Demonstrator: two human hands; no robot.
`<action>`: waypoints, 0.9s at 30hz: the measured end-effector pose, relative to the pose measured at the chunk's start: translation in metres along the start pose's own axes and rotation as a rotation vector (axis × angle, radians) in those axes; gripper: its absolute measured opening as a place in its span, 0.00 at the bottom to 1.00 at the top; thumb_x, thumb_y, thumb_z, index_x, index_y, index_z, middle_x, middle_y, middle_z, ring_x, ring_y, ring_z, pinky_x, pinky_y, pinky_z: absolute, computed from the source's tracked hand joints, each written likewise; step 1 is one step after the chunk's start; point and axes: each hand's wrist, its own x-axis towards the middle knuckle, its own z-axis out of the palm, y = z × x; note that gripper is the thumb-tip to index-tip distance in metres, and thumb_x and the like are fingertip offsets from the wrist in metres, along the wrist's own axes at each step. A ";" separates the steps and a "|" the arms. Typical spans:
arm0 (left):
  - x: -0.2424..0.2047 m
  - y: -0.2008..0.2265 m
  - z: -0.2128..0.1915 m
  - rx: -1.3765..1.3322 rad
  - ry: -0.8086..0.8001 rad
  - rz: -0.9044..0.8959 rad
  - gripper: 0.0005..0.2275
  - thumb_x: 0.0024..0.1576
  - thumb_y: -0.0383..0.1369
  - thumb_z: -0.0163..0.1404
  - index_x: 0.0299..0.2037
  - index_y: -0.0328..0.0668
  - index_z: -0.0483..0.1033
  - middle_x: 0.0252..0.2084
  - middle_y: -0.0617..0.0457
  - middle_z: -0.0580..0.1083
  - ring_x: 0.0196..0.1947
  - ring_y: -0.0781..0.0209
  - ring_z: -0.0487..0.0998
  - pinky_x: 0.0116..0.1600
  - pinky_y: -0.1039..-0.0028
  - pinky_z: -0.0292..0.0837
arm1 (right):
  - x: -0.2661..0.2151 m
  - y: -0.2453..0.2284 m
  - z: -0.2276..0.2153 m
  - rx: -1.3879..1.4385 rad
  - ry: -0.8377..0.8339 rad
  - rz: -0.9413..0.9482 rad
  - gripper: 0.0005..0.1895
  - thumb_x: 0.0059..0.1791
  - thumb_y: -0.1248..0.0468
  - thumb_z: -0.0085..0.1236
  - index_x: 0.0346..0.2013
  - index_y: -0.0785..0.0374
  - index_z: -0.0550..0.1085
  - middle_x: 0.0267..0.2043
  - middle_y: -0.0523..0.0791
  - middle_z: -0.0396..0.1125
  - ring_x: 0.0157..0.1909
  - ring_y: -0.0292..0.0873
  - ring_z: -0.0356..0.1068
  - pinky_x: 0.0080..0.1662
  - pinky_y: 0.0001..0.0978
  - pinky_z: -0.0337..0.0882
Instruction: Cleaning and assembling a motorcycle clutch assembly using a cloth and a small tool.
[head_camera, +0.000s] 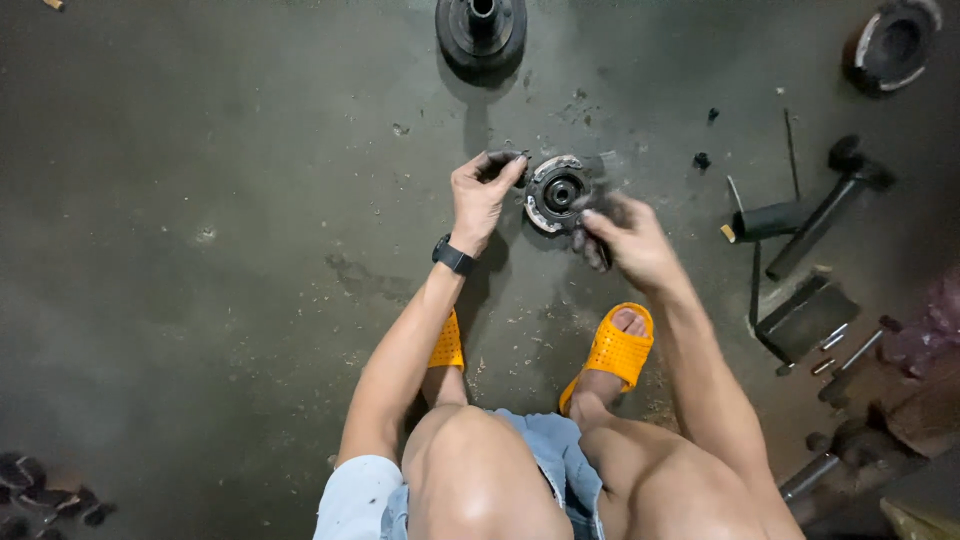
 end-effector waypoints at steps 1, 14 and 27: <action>0.000 -0.005 -0.001 0.024 0.007 0.014 0.05 0.47 0.27 0.59 0.30 0.36 0.78 0.24 0.50 0.75 0.27 0.71 0.73 0.30 0.78 0.74 | 0.012 0.031 -0.007 -0.070 0.010 0.025 0.05 0.48 0.68 0.49 0.31 0.69 0.67 0.18 0.46 0.59 0.17 0.40 0.62 0.14 0.27 0.56; -0.009 0.022 0.020 0.441 -0.037 0.504 0.04 0.46 0.23 0.55 0.25 0.44 0.74 0.20 0.54 0.70 0.23 0.60 0.74 0.31 0.77 0.70 | 0.031 0.049 0.007 -0.746 0.113 -0.285 0.17 0.51 0.59 0.44 0.22 0.67 0.67 0.18 0.58 0.60 0.29 0.65 0.64 0.28 0.46 0.60; -0.010 0.014 0.026 0.510 -0.022 0.634 0.04 0.48 0.24 0.52 0.27 0.43 0.71 0.23 0.53 0.66 0.23 0.56 0.71 0.31 0.75 0.69 | 0.027 0.037 0.026 -0.852 0.166 -0.378 0.16 0.52 0.59 0.39 0.26 0.67 0.66 0.19 0.60 0.62 0.30 0.67 0.64 0.29 0.56 0.59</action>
